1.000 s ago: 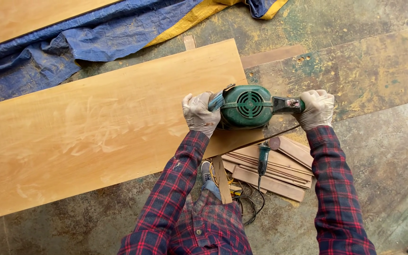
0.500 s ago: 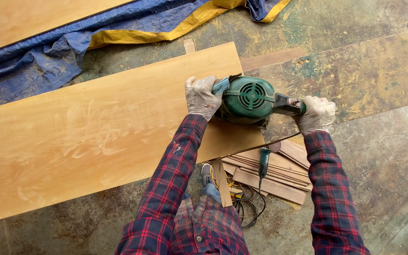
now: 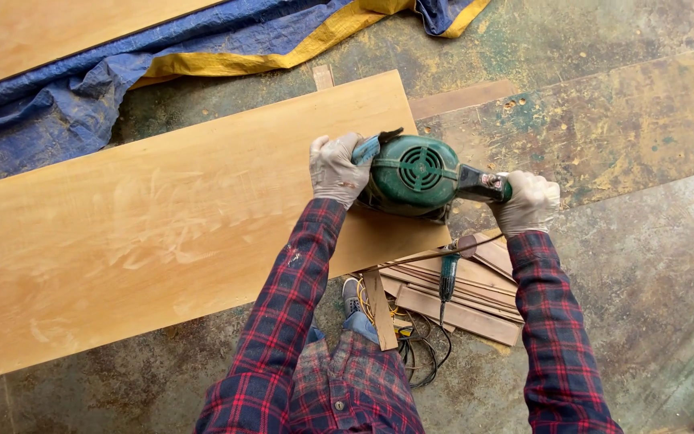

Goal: The person sands a large plywood panel resting on supports in a workshop. They first rub the surface by hand with a sanding block, then run a green electric sander back and forth across the panel, working along its length and repositioning to cover different sections.

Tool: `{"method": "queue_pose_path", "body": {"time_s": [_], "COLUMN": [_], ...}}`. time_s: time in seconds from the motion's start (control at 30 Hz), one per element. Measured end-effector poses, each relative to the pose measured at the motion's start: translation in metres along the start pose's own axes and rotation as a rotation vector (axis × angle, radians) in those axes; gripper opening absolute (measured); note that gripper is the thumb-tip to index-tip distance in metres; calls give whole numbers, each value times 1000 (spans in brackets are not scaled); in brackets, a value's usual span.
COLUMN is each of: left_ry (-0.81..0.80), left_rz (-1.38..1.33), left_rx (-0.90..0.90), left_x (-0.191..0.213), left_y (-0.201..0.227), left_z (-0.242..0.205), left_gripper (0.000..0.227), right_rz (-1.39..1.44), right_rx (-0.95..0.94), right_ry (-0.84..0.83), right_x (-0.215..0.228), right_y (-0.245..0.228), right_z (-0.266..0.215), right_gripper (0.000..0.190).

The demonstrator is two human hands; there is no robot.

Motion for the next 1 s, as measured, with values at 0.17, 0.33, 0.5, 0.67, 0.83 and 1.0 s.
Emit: {"method": "queue_pose_path", "body": {"time_s": [0.17,0.33,0.5,0.67,0.83,1.0], "left_ry": [65,90,103,79,58,59], "left_rz": [-10,-14,10,4,-2,-13], "left_rx": [13,44,68,83,66,67], "left_x": [14,27,32,39,44,47], "left_y": [-2,-2,-8,-21,-29,-29], "left_z": [-27,-45,-56,-65,-73,-74], "left_gripper": [20,17,17,17,14,15], "right_rz": [83,83,80,58,26,18], "right_rx": [61,57,81,54,10,5], "right_ry": [16,-13,-17,-32,-32,-16], "right_x": [11,16,12,1,-2,3], "right_y": [-22,-38,-43,-46,-53,-65], "right_z": [-1,0,-4,-21,-39,-41], "right_gripper": [25,27,28,36,36,35]}}
Point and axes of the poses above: each hand's wrist, its own z-axis towards the middle knuckle, its own x-axis out of the back of the hand, y = z × x, the point moved 5 cm from there along z, towards the middle knuckle, and after that the axes turned 14 degrees about z, right-handed, at the moved point
